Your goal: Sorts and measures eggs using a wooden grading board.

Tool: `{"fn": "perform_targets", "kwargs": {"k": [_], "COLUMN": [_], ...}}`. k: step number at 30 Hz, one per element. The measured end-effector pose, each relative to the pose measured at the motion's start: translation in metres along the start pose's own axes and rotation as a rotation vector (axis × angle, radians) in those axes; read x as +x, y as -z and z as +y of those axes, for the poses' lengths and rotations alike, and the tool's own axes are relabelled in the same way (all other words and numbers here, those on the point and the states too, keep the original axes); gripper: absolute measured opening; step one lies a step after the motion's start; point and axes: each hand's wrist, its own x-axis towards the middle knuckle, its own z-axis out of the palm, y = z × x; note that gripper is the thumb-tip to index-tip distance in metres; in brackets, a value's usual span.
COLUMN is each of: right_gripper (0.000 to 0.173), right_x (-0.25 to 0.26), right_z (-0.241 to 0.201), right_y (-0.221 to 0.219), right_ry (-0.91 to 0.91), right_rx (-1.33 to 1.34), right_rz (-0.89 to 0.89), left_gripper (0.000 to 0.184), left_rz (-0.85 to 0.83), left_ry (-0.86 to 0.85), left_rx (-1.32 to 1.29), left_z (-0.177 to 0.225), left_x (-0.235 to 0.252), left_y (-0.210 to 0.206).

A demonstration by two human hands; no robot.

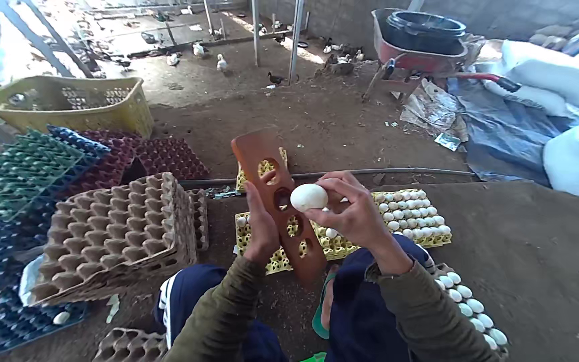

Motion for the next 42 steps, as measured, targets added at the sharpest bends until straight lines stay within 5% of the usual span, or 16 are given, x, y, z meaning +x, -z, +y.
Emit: {"fn": "perform_targets", "kwargs": {"k": [2, 5, 12, 23, 38, 42], "right_gripper": [0.048, 0.078, 0.068, 0.055, 0.052, 0.06], "right_x": [-0.012, -0.033, -0.069, -0.14, -0.247, -0.297], "right_z": [0.011, 0.029, 0.042, 0.042, 0.016, 0.001], "right_y": [0.01, 0.021, 0.032, 0.068, 0.087, 0.099], "right_ry": [-0.197, -0.311, -0.082, 0.165, 0.141, 0.064], "right_rx": [0.47, 0.968, 1.454, 1.262, 1.519, 1.36], "right_rz": [-0.016, -0.147, -0.325, -0.095, 0.222, 0.439], "left_gripper": [0.086, 0.09, 0.091, 0.087, 0.093, 0.061], "left_rz": [-0.021, -0.048, -0.125, -0.214, -0.572, -0.797], "left_ry": [-0.003, -0.02, -0.034, 0.074, 0.211, 0.157], "left_rx": [-0.068, -0.097, -0.092, -0.136, -0.228, -0.184], "left_z": [-0.002, -0.003, -0.016, -0.051, -0.127, -0.153], "left_x": [0.005, 0.009, 0.021, 0.038, 0.071, 0.083], "left_y": [-0.002, -0.009, -0.023, -0.069, -0.086, -0.066]}}
